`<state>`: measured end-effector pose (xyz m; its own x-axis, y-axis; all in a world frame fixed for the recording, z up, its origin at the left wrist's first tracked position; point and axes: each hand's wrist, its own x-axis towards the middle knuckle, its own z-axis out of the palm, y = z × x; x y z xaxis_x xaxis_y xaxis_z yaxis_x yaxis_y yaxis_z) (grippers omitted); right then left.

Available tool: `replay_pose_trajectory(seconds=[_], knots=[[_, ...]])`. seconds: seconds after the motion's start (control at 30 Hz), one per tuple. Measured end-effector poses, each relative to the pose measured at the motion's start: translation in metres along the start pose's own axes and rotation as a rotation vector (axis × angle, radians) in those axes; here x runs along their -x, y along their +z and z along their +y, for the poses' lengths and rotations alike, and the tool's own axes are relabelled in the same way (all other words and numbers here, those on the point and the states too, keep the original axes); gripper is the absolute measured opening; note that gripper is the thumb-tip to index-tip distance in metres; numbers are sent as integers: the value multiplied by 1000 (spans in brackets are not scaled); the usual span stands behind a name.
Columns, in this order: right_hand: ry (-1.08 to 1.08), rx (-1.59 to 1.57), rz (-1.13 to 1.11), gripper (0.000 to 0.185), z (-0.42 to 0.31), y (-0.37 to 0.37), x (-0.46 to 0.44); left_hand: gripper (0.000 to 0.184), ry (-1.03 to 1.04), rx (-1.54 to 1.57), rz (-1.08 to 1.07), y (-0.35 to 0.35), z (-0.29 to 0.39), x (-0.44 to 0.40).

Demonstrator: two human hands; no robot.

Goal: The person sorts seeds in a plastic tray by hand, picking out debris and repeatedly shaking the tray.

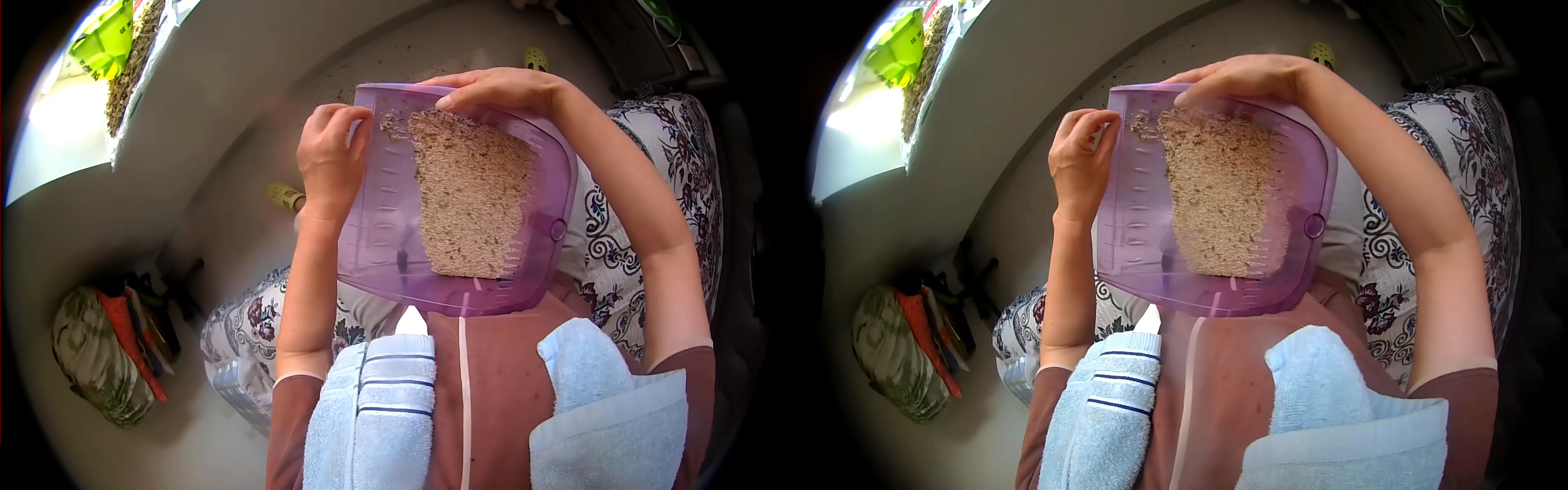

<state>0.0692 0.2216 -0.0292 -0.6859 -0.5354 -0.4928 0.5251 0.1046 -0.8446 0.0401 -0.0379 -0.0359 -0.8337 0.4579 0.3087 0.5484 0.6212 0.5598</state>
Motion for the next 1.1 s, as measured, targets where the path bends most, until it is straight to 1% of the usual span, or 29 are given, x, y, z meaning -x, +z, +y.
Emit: replay_pose_trajectory(seconds=[0.03,0.07,0.17,0.23,0.3,0.33,0.43,0.5,0.53,0.63,0.67,0.7,0.77,0.83,0.87,0.9,0.97,1.0,1.1], knots=[[3,-20,4,65,0,0,2,6,-110,73,3,-2,1,1],[8,-38,9,65,-1,-1,4,13,-291,146,-29,-6,-4,5],[4,-100,32,65,4,-1,11,16,-438,518,81,-19,-39,37],[-7,-133,59,65,8,-6,13,28,-615,635,145,-25,-57,75],[-3,-157,81,65,15,-13,15,36,-831,884,52,-27,-74,117],[2,-187,102,62,15,-14,18,40,-938,1013,6,-27,-70,132],[-2,-249,173,56,7,-19,29,57,-993,1678,-219,-13,-28,156],[-21,-277,213,55,8,-23,28,67,-982,1876,-141,3,9,147],[-57,-239,206,62,14,-25,22,71,-973,1974,-96,9,20,145],[-225,-346,353,57,22,-14,7,76,-855,1844,211,43,12,117],[-313,-351,363,58,30,-7,0,68,-730,1966,243,45,2,108],[-452,-327,400,58,32,8,-2,67,-747,1927,273,42,-4,100],[-452,-388,483,59,36,24,-2,65,-804,1841,313,28,-16,88],[-342,-531,402,59,44,8,0,64,-840,1570,353,35,-10,81],[-337,-554,414,59,49,6,1,63,-854,1439,359,37,-8,79],[-332,-577,425,59,51,6,3,64,-901,1465,327,33,-9,77],[-411,-510,518,60,46,28,-7,67,-998,1521,281,23,-15,77],[-508,-373,592,61,63,35,-24,69,-1032,1572,204,17,-41,83],[-413,-413,639,63,63,78,-39,69,-1180,1583,109,-1,-71,93]])
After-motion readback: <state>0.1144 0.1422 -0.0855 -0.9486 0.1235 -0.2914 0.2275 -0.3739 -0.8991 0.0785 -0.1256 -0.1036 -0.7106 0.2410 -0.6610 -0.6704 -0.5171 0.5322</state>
